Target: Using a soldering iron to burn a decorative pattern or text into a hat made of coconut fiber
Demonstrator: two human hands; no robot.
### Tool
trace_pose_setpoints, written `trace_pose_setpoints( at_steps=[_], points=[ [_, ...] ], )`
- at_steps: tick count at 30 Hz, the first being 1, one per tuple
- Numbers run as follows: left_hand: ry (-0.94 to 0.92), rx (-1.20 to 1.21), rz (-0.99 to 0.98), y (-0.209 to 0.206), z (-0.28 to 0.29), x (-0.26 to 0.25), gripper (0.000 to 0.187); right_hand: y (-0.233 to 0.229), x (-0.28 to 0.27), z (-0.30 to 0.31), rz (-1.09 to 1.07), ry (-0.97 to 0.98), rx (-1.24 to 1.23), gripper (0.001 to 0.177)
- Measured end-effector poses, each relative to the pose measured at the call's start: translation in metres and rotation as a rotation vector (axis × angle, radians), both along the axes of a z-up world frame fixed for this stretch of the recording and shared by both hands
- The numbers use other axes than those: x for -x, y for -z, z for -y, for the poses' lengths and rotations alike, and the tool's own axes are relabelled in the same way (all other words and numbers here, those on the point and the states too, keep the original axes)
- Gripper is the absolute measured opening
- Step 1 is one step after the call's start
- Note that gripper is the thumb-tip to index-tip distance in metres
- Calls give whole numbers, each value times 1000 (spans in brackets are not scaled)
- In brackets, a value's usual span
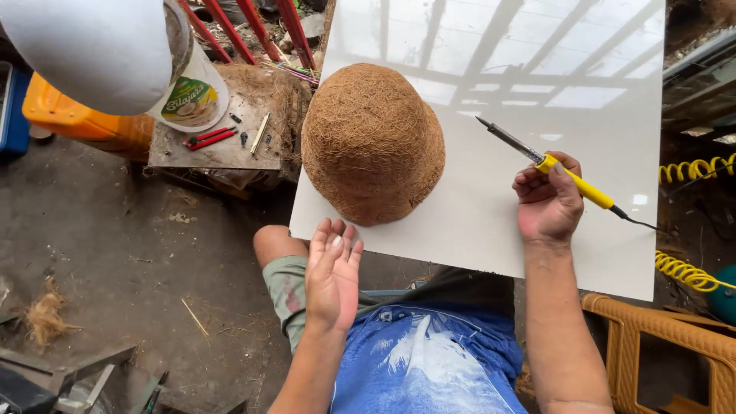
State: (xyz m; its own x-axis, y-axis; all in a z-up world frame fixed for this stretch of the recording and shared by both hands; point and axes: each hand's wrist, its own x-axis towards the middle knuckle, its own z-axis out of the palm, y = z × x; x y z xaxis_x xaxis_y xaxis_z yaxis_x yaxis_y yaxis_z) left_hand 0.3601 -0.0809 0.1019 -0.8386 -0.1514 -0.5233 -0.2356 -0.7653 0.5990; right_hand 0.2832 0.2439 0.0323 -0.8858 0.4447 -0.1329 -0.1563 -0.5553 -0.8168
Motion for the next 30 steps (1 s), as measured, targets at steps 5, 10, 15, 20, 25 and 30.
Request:
trace_pose_setpoints(
  at_steps=[5, 10, 15, 20, 25, 30],
  points=[
    [37, -54, 20, 0, 5, 20, 70, 7, 26, 2, -56, -69, 249, 20],
    [41, -35, 51, 25, 11, 42, 66, -6, 61, 40, -127, -181, 411, 17],
    [55, -28, 59, 33, 3, 55, 68, -5, 68, 60, -116, -213, 537, 19],
    [98, -35, 1, 38, -8, 65, 73, 2, 70, 53, -119, -171, 603, 20],
    [131, -157, -171, 66, -44, 57, 50, 10, 71, 54, -112, -176, 637, 22],
    [152, -228, -254, 74, -91, 50, 52, 12, 67, 51, -98, -159, 629, 22]
  ],
)
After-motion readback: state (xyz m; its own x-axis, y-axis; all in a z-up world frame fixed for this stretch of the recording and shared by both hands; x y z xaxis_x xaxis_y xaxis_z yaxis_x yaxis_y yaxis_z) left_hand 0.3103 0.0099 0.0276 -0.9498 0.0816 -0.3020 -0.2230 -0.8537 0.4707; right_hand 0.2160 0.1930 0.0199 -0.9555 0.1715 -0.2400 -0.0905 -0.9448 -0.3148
